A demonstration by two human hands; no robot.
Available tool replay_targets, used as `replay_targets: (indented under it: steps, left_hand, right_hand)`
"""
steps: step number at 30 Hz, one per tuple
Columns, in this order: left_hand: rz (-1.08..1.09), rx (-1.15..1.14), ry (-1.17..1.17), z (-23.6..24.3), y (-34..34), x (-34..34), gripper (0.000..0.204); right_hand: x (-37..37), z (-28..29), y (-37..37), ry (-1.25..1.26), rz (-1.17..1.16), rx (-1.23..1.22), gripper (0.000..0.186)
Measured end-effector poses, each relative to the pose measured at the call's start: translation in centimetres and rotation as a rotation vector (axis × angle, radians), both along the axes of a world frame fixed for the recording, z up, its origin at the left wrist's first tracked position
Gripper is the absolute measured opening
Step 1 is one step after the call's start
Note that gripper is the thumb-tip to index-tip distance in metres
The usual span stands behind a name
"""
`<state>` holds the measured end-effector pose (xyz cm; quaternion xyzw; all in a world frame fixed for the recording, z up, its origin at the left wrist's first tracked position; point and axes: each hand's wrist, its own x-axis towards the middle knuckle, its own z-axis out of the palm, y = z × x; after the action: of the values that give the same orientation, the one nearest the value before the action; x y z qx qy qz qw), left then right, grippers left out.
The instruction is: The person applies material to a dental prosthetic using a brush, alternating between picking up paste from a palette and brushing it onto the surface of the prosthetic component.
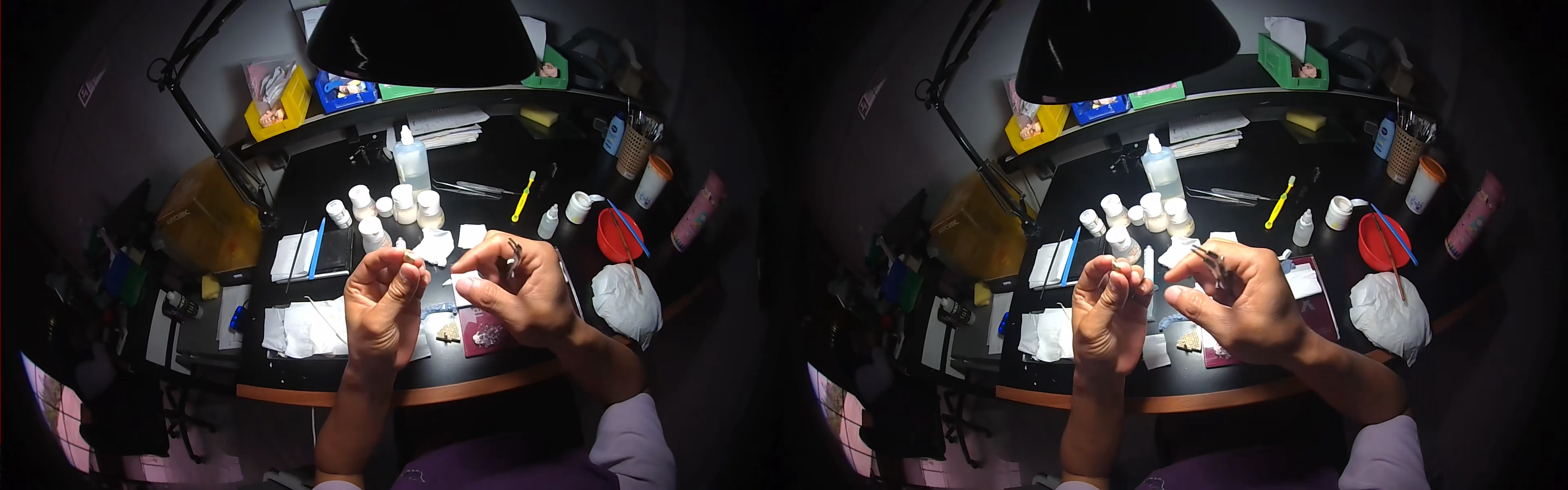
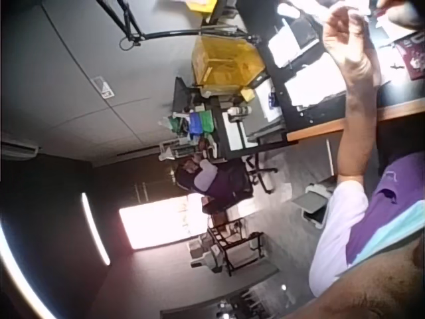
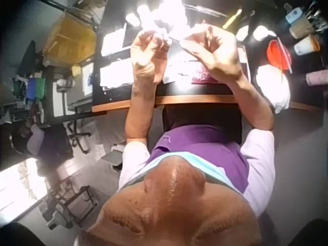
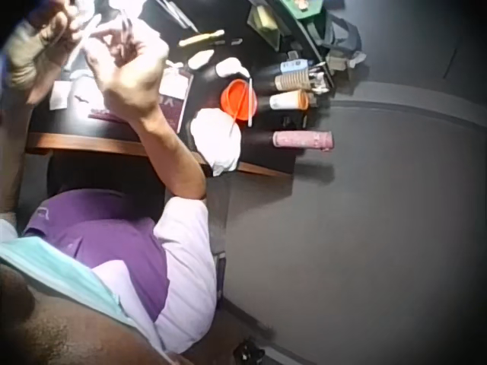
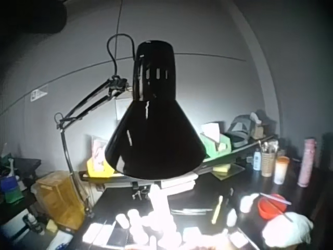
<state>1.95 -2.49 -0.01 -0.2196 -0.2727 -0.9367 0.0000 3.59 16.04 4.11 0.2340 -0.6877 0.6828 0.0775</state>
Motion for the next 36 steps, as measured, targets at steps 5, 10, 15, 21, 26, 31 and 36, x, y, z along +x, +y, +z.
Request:
replay_targets:
  steps: [5, 10, 15, 21, 26, 31, 36]
  left_hand:
    - [0.16, -0.06, 0.083, -0.9, 1.8, 1.0, 0.023]
    - [0.284, -0.14, 0.109, -1.3, 2.9, 1.2, 0.02]
    - [0.363, -0.256, 0.099, -1.5, 3.1, 1.5, 0.018]
    - [0.367, -0.316, 0.057, -1.3, 3.2, 1.8, 0.018]
    - [0.376, -0.308, 0.075, -0.9, 3.6, 2.0, 0.016]
    - [0.345, -0.291, 0.078, -1.2, 3.4, 1.8, 0.015]
    - [0.21, -0.21, 0.008, -1.5, 3.0, 1.6, 0.014]
  right_hand:
    - [0.6, -0.7, -0.6, 0.168, -0.095, 0.002, 0.012]
    - [0.6, -1.7, -0.6, 0.325, -0.241, 0.008, 0.012]
    - [0.6, -1.6, -0.3, 0.363, -0.277, 0.04, 0.012]
    - [0.4, -1.7, 0.1, 0.345, -0.286, 0.063, 0.012]
    - [0.4, -1.6, 0.4, 0.346, -0.299, 0.107, 0.012]
    - [0.3, -1.6, 0.5, 0.31, -0.282, 0.079, 0.01]
    - [0.2, -1.4, 0.5, 0.278, -0.241, 0.112, 0.014]
